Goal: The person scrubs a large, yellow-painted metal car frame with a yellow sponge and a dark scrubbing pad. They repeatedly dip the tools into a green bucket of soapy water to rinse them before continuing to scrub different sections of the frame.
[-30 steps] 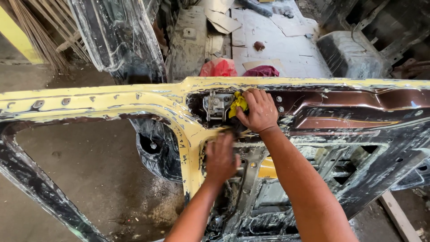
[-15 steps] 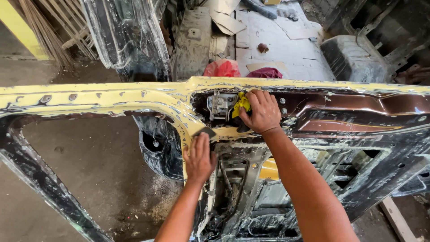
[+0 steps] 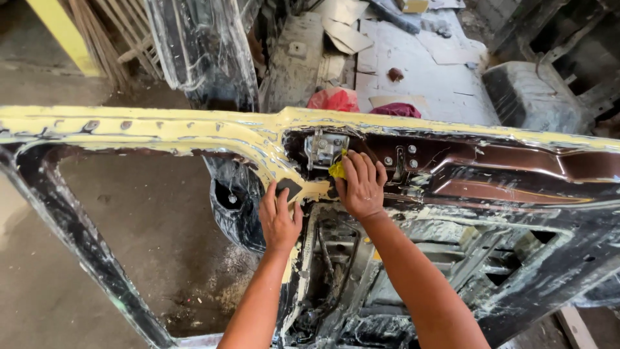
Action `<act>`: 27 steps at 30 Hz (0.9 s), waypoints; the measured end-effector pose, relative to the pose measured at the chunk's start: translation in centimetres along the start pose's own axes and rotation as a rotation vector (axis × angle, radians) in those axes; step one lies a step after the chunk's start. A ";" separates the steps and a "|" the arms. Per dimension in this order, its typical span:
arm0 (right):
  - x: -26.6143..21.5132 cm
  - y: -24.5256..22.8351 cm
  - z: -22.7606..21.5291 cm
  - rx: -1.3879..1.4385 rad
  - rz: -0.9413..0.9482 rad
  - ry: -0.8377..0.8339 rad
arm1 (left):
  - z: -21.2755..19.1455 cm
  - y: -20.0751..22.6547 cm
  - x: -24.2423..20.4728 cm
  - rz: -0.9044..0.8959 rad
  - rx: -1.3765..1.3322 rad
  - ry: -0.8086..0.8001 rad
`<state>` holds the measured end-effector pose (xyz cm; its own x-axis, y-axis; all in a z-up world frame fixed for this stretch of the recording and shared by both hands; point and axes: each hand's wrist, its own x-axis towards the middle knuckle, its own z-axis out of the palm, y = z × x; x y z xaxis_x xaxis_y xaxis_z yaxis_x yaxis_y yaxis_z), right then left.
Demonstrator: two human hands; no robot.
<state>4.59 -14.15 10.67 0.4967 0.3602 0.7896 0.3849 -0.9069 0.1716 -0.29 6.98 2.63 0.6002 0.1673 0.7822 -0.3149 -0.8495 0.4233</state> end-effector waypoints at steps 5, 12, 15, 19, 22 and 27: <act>-0.8 -1.2 -1.4 0.140 -0.049 -0.045 | -0.6 -0.4 0.4 -0.014 0.005 0.054; -2.9 -0.5 0.9 0.156 -0.140 -0.016 | -1.2 -0.6 0.8 -0.203 -0.219 -0.017; -3.8 -1.4 2.2 0.133 -0.168 0.059 | -1.5 -1.5 0.8 -0.312 -0.280 -0.094; -3.9 -3.9 3.1 0.084 -0.146 0.036 | -1.4 -4.0 0.3 -0.318 -0.347 -0.207; -2.9 -7.6 3.2 0.119 -0.139 -0.025 | -2.0 -6.1 0.5 -0.280 -0.417 -0.245; 2.8 -14.5 3.0 0.241 -0.042 0.016 | -5.4 -9.7 0.4 -0.332 -0.496 -0.265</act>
<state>2.72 0.66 8.60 0.4646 0.3913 0.7944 0.5803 -0.8121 0.0607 -0.98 18.00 1.30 0.8649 0.1985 0.4611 -0.3451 -0.4318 0.8333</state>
